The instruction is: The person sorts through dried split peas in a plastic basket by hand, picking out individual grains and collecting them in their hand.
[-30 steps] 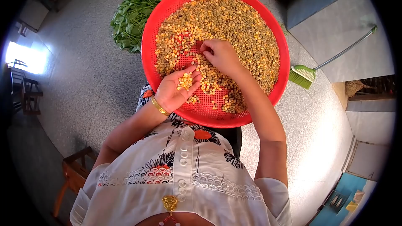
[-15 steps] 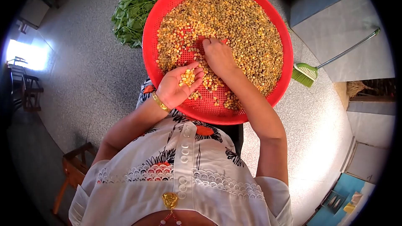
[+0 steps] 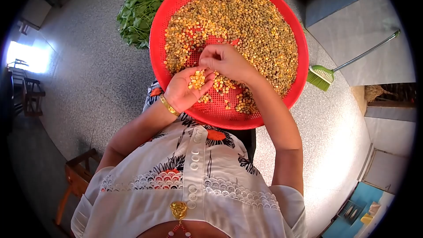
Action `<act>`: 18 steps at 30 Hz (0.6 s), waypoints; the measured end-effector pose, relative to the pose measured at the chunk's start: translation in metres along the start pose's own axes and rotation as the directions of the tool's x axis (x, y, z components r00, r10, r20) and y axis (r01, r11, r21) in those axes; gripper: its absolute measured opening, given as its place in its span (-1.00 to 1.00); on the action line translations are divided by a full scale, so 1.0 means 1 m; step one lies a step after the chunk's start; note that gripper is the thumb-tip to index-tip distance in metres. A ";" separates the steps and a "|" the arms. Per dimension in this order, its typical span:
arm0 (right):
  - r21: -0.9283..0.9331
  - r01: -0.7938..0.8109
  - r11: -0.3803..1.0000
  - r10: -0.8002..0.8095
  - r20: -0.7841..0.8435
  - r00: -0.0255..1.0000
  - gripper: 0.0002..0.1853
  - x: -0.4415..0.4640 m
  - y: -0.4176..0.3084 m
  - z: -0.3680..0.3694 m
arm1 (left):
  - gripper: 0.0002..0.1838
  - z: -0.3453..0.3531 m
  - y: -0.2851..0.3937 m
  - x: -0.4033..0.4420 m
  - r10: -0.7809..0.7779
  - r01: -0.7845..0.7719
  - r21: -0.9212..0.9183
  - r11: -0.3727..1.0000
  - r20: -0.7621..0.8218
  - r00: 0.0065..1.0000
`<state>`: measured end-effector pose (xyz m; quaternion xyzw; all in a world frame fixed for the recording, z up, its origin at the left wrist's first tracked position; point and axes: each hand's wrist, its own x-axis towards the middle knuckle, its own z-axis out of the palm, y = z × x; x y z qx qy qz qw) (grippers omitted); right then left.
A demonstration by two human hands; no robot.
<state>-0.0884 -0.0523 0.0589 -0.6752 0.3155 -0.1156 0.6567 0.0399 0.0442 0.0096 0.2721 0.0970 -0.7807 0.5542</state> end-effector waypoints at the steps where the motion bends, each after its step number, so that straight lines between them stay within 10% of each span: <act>1: -0.001 -0.001 1.000 0.001 0.000 1.000 -0.85 0.006 0.009 -0.005 | -0.72 0.000 0.000 0.000 0.000 0.000 -0.001 1.000 0.000 1.000; 4: -0.587 0.003 0.809 -0.228 -0.309 0.923 -0.86 0.024 0.019 -0.018 | -0.72 0.001 0.000 0.000 0.001 -0.001 -0.017 1.000 0.016 1.000; 8: -0.858 -0.019 0.513 -0.264 -0.179 0.948 -0.86 0.036 0.023 -0.013 | -0.72 -0.002 0.000 0.000 0.003 -0.002 -0.022 1.000 0.027 1.000; 15: -0.931 -0.023 0.365 -0.366 -0.166 0.916 -0.86 0.039 0.030 -0.008 | -0.72 -0.003 0.000 0.002 -0.005 0.006 -0.018 1.000 0.034 0.999; 18: -0.789 0.007 0.615 -0.236 -0.176 0.956 -0.84 0.027 0.013 -0.010 | -0.71 -0.006 0.000 0.003 0.002 -0.001 -0.012 1.000 0.044 0.999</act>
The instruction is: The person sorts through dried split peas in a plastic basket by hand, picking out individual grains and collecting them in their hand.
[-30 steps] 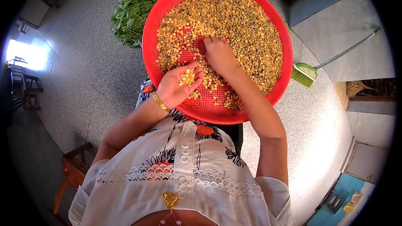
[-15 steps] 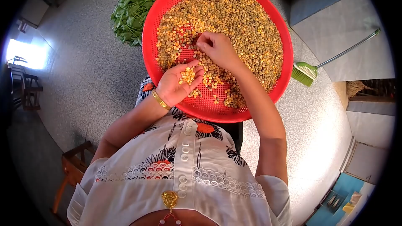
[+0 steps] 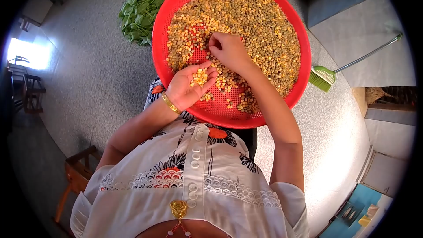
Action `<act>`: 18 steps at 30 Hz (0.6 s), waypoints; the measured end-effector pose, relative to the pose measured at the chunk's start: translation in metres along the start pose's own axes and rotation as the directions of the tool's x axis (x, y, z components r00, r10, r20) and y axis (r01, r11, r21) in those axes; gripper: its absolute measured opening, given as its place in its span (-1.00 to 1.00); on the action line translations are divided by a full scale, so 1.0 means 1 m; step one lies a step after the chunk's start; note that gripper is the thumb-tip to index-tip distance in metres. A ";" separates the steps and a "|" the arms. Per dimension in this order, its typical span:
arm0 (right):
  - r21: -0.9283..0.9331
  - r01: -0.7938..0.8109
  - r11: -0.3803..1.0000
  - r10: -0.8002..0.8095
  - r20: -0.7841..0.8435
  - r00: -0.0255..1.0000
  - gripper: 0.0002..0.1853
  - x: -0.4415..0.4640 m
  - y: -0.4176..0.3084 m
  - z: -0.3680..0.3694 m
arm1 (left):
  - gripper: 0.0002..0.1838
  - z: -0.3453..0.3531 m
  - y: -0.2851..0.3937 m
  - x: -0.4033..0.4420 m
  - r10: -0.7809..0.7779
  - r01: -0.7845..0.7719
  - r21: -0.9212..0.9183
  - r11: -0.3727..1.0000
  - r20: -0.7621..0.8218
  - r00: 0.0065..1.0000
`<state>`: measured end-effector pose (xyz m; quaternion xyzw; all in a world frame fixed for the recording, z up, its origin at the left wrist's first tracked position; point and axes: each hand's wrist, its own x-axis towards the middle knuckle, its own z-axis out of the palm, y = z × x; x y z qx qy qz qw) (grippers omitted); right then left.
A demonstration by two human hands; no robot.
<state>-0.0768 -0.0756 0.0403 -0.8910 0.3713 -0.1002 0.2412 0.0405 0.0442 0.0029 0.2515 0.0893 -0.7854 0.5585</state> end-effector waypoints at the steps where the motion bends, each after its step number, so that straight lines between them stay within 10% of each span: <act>1: 0.177 -0.031 0.984 0.028 0.022 0.999 -0.84 -0.007 -0.005 -0.004 | -0.71 0.000 0.000 0.000 -0.002 0.002 -0.002 1.000 -0.004 1.000; 3: 0.352 -0.071 0.933 0.058 0.049 0.997 -0.84 -0.024 -0.015 -0.002 | -0.69 0.003 0.000 -0.001 0.004 -0.004 -0.023 1.000 -0.017 1.000; 5: 0.827 -0.098 0.554 0.188 -0.010 0.982 -0.84 -0.040 -0.029 0.004 | -0.67 -0.001 -0.001 0.001 0.003 -0.003 -0.004 1.000 0.036 0.999; 7: 0.857 -0.101 0.506 0.284 -0.055 0.957 -0.84 -0.053 -0.032 0.017 | -0.67 0.003 -0.002 -0.002 0.076 -0.076 -0.050 0.996 -0.005 0.997; 9: 0.994 -0.062 0.094 0.552 0.000 0.834 -0.84 -0.063 -0.031 0.037 | -0.66 0.005 -0.003 -0.004 0.154 -0.154 -0.039 0.987 0.018 0.988; 14: 0.853 -0.023 -0.521 0.526 0.342 0.779 -0.78 -0.060 -0.057 0.062 | -0.69 0.021 -0.010 -0.014 0.444 -0.449 0.133 0.883 0.067 0.893; 16: 0.429 -0.115 -0.896 -0.044 0.172 0.984 -0.70 -0.057 -0.038 0.090 | -0.72 0.026 -0.014 -0.020 0.510 -0.519 0.291 0.804 0.111 0.853; 18: 0.547 -0.077 -0.833 0.089 0.271 0.959 -0.69 -0.052 -0.058 0.076 | -0.74 0.021 -0.018 -0.020 0.586 -0.619 0.522 0.586 0.254 0.769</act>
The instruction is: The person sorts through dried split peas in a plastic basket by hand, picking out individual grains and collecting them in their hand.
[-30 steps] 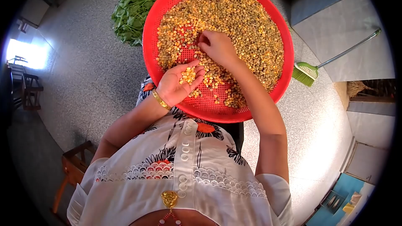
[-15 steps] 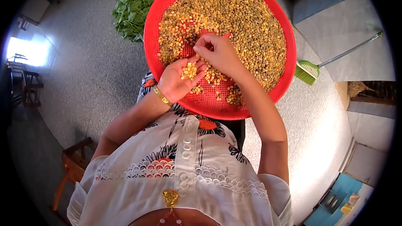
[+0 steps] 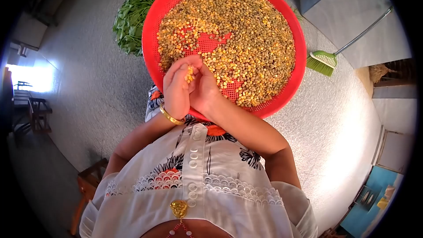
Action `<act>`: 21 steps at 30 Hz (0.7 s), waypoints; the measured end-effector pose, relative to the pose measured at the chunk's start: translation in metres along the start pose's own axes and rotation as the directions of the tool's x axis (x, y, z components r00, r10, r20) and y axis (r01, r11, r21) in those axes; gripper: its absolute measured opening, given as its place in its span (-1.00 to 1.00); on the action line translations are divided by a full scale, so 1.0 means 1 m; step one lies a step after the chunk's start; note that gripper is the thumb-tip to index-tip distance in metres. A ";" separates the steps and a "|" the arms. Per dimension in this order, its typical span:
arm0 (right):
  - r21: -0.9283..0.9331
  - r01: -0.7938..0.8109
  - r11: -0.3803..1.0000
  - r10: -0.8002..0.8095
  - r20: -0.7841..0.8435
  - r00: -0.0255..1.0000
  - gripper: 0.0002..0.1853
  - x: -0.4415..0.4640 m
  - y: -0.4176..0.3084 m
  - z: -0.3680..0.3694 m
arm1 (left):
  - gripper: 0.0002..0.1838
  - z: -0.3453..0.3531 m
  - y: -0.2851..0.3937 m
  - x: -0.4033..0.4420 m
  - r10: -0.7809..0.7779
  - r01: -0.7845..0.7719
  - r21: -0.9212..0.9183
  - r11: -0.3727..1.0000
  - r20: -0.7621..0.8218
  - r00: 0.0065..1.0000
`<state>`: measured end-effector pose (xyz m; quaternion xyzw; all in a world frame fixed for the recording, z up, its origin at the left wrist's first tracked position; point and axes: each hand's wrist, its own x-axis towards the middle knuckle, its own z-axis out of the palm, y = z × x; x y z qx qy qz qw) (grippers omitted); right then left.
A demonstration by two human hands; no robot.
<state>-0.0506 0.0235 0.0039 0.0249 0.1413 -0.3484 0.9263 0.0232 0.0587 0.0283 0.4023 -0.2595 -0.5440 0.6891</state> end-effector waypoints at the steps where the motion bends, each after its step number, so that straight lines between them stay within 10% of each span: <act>1: -0.129 0.048 0.991 -0.068 -0.156 0.985 -0.67 -0.002 0.004 0.013 | -0.74 -0.001 -0.001 0.000 0.000 0.000 0.004 1.000 0.006 1.000; 7: -0.026 0.076 0.997 -0.077 -0.042 0.996 -0.72 -0.006 0.003 0.011 | -0.62 -0.003 -0.001 -0.001 0.319 -0.529 0.524 0.667 0.440 0.839; 14: 0.043 -0.025 0.999 0.036 -0.296 0.955 -0.68 -0.022 -0.013 0.019 | -0.15 0.001 0.009 -0.007 0.323 -0.535 0.404 0.742 0.483 0.814; 19: 0.137 0.222 0.965 -0.192 -0.203 0.960 -0.69 -0.074 -0.075 0.035 | -0.27 0.005 0.004 -0.006 0.432 -0.520 0.261 0.813 0.326 0.841; 21: 0.141 0.380 0.914 -0.372 -0.076 0.925 -0.70 -0.104 -0.118 0.029 | -0.42 0.001 0.005 -0.002 0.193 -0.226 0.164 0.960 0.198 0.961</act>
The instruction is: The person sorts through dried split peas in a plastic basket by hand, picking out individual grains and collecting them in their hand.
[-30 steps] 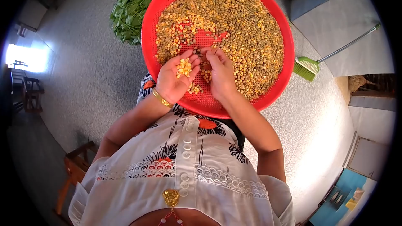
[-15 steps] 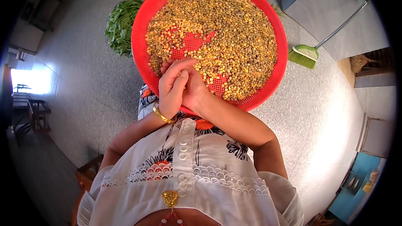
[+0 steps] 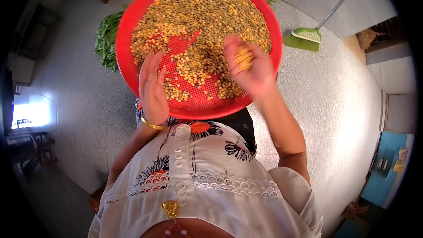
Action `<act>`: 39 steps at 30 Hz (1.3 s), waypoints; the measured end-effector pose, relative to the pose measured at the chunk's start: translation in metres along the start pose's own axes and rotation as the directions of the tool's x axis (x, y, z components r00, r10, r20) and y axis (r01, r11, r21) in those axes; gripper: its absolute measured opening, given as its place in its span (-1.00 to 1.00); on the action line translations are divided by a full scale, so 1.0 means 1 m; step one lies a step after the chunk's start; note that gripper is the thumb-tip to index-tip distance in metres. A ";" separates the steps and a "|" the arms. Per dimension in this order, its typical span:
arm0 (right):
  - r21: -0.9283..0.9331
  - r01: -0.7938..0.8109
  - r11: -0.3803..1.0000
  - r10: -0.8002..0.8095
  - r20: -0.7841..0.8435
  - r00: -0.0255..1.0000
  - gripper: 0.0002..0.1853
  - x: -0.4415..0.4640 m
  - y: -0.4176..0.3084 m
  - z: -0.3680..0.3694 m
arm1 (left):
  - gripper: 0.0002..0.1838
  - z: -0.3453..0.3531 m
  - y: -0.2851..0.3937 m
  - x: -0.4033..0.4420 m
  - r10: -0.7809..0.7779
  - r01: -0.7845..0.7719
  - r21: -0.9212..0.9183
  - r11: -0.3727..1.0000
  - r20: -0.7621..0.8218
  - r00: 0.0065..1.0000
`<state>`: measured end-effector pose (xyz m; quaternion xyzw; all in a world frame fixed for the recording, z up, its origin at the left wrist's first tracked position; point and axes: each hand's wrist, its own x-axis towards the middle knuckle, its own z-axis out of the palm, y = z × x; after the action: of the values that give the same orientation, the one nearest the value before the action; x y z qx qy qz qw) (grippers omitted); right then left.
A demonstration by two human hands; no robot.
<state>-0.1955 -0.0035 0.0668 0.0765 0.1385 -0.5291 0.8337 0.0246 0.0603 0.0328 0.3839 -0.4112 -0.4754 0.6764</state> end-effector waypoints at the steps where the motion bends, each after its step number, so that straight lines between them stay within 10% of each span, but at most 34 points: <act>1: -0.050 0.110 0.993 -0.107 0.059 0.993 -0.72 -0.008 -0.026 0.003 | -0.53 -0.002 -0.001 0.002 -0.137 0.132 -0.110 0.985 -0.040 0.990; 5: -0.372 0.621 0.690 -0.670 -0.003 0.743 -0.73 -0.024 -0.128 -0.031 | -0.60 -0.014 -0.015 0.009 -0.419 0.384 -0.315 0.868 -0.047 0.907; 8: -0.513 0.651 0.559 -0.822 -0.239 0.517 -0.71 -0.013 -0.192 -0.092 | -0.57 -0.020 -0.020 0.012 -0.546 0.525 -0.344 0.778 0.042 0.837; 12: -0.526 0.556 0.643 -0.758 -0.339 0.556 -0.69 0.002 -0.226 -0.142 | -0.59 -0.021 -0.021 0.013 -0.589 0.560 -0.357 0.748 0.033 0.808; 13: -0.821 0.328 0.466 -0.865 -0.345 0.366 -0.68 0.002 -0.221 -0.142 | -0.59 -0.022 -0.021 0.012 -0.588 0.555 -0.356 0.752 0.020 0.809; 14: -0.967 0.004 0.255 -0.949 -0.250 0.191 -0.66 0.007 -0.215 -0.142 | -0.60 -0.022 -0.021 0.013 -0.612 0.577 -0.366 0.730 0.027 0.791; 18: -0.915 0.294 -0.276 -0.951 0.304 0.052 -0.78 0.017 -0.218 -0.134 | -0.62 -0.023 -0.022 0.014 -0.670 0.621 -0.427 0.658 0.044 0.741; 23: -0.846 0.420 -0.329 -0.638 0.527 0.562 -0.85 0.009 -0.112 -0.033 | -0.61 -0.020 -0.022 0.014 -0.695 0.642 -0.444 0.625 0.060 0.717; 26: -0.751 0.285 -0.596 -0.239 0.504 0.830 -0.88 0.025 -0.059 -0.020 | -0.61 -0.023 -0.023 0.015 -0.704 0.651 -0.466 0.599 0.080 0.705; 39: -0.364 0.263 -0.893 0.075 0.457 0.887 -0.89 0.083 0.001 -0.023 | -0.59 -0.024 -0.021 0.013 -0.707 0.658 -0.514 0.551 0.131 0.695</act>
<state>-0.1643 -0.0682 0.0190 -0.8515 0.4732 -0.1725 0.1456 0.0427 0.0452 0.0072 0.3348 -0.0525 -0.7750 0.5334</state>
